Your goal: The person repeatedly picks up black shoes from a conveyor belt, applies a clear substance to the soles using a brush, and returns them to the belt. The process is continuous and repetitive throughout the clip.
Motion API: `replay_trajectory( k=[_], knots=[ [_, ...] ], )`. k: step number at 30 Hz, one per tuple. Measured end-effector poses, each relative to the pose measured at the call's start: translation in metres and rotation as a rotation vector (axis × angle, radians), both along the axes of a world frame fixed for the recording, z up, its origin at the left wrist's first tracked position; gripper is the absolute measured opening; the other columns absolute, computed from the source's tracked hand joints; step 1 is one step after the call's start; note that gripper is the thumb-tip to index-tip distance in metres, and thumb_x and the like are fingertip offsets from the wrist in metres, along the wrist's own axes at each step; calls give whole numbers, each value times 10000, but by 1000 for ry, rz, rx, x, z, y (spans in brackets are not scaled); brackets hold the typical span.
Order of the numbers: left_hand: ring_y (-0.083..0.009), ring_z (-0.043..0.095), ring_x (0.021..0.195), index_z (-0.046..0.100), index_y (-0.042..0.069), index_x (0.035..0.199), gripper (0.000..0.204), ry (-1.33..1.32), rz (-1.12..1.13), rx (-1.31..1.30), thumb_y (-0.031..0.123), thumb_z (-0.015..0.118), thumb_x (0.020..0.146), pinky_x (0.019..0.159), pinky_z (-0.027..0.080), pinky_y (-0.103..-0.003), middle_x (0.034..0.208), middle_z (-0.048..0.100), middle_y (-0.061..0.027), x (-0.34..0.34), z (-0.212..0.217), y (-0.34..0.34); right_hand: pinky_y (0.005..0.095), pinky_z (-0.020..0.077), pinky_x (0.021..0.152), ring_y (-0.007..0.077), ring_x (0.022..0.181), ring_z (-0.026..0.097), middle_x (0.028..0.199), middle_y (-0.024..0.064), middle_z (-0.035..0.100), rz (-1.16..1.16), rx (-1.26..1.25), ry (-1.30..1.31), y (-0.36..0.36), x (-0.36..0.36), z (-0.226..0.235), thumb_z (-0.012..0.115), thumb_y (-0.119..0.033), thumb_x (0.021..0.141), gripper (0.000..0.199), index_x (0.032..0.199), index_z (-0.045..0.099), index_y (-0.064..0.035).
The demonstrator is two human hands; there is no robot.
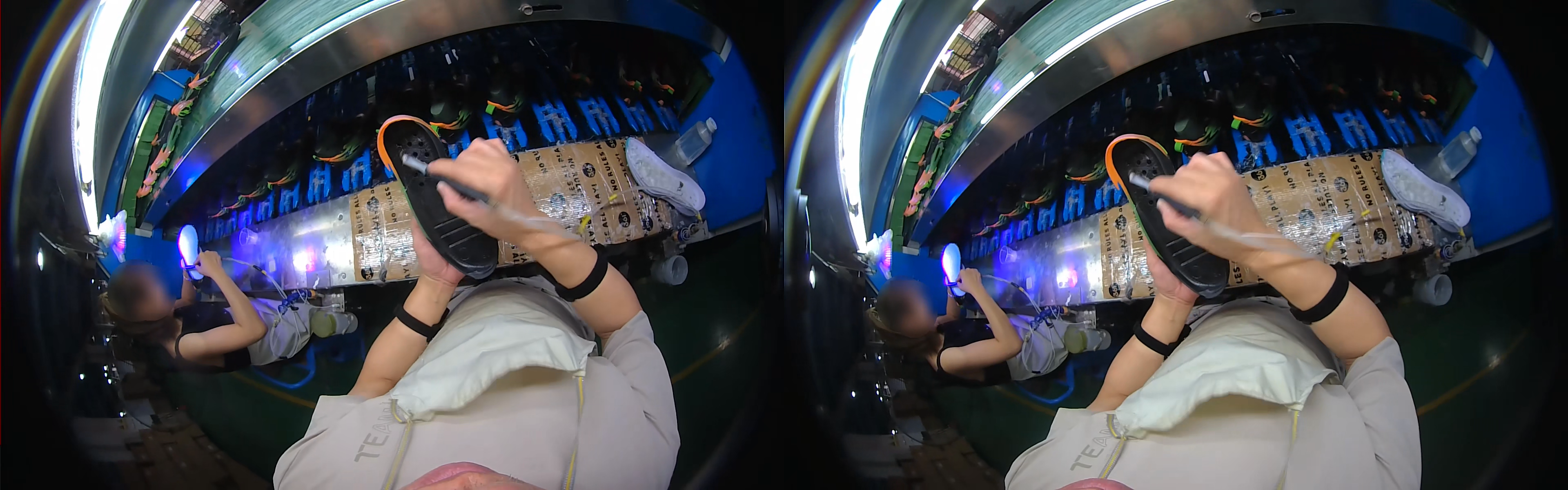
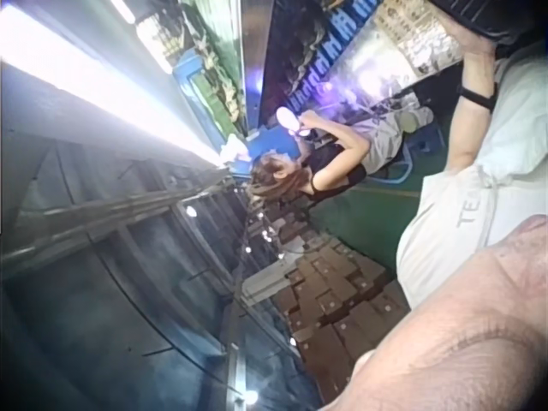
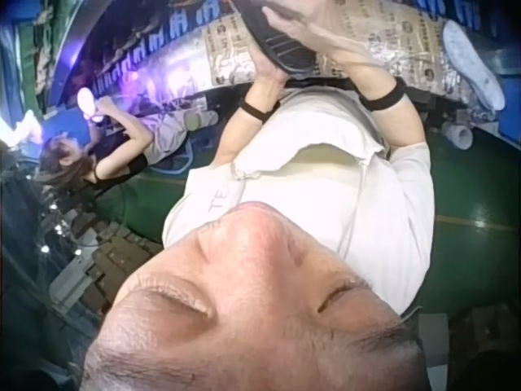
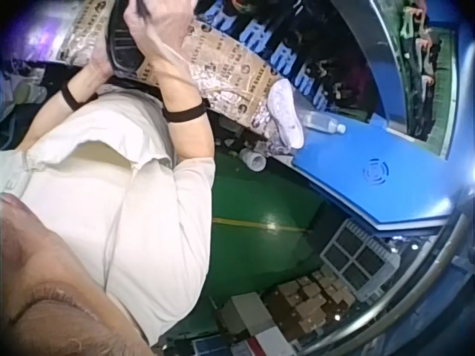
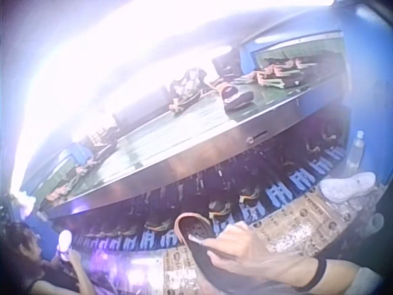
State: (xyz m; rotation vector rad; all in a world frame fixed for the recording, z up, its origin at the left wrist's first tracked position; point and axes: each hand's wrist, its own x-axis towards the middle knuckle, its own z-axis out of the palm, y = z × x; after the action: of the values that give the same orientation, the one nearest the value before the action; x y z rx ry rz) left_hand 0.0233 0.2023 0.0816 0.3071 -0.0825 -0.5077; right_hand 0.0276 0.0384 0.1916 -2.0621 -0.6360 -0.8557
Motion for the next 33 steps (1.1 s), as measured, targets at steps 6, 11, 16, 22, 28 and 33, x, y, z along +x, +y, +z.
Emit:
replay_trajectory(
  k=[6, 11, 16, 22, 28, 33],
  knots=[
    [-302, 593, 1421, 501, 127, 1578, 742, -213, 43, -58, 681, 410, 1093, 1214, 485, -509, 1558, 581, -133, 4, 0, -1, 415, 439, 858, 253, 902, 635, 888, 36, 723, 366, 50, 124, 7, -8, 7, 822, -153, 849, 290, 1129, 796, -84],
    [-329, 599, 1408, 531, 116, 1550, 829, -15, -9, -227, 763, 330, 1073, 1213, 481, -511, 1537, 597, -155, 6, 13, 6, 412, 431, 859, 253, 901, 631, 874, 37, 713, 150, -139, -41, 11, -12, 6, 818, -164, 880, 238, 1109, 815, -95],
    [-339, 603, 1386, 550, 92, 1513, 871, -294, -61, -275, 797, 337, 1047, 1203, 486, -513, 1509, 606, -182, 26, 4, 15, 410, 433, 863, 249, 903, 623, 855, 29, 694, 190, -92, 40, 9, -17, 13, 827, -167, 861, 284, 1140, 813, -116],
    [-359, 662, 1300, 552, 70, 1516, 954, -129, 121, -4, 846, 344, 1003, 1158, 531, -518, 1427, 657, -214, 23, 24, 17, 417, 423, 801, 257, 882, 600, 884, 33, 692, 521, -159, 35, 5, -17, 18, 837, -156, 859, 265, 1118, 808, -115],
    [-369, 617, 1301, 555, 89, 1507, 979, -181, 29, -146, 885, 414, 955, 1139, 526, -516, 1428, 619, -221, 32, 24, 20, 439, 464, 916, 265, 963, 631, 953, 45, 717, 374, -302, 58, 2, -27, 26, 863, -127, 841, 352, 1188, 807, -114],
    [-372, 604, 1244, 561, 118, 1497, 982, -201, -49, -212, 908, 464, 922, 1068, 564, -541, 1383, 604, -206, 34, 49, 27, 435, 463, 913, 263, 984, 644, 932, 51, 710, 339, -172, 66, -4, -35, 40, 867, -142, 850, 335, 1180, 812, -123]
  ],
)
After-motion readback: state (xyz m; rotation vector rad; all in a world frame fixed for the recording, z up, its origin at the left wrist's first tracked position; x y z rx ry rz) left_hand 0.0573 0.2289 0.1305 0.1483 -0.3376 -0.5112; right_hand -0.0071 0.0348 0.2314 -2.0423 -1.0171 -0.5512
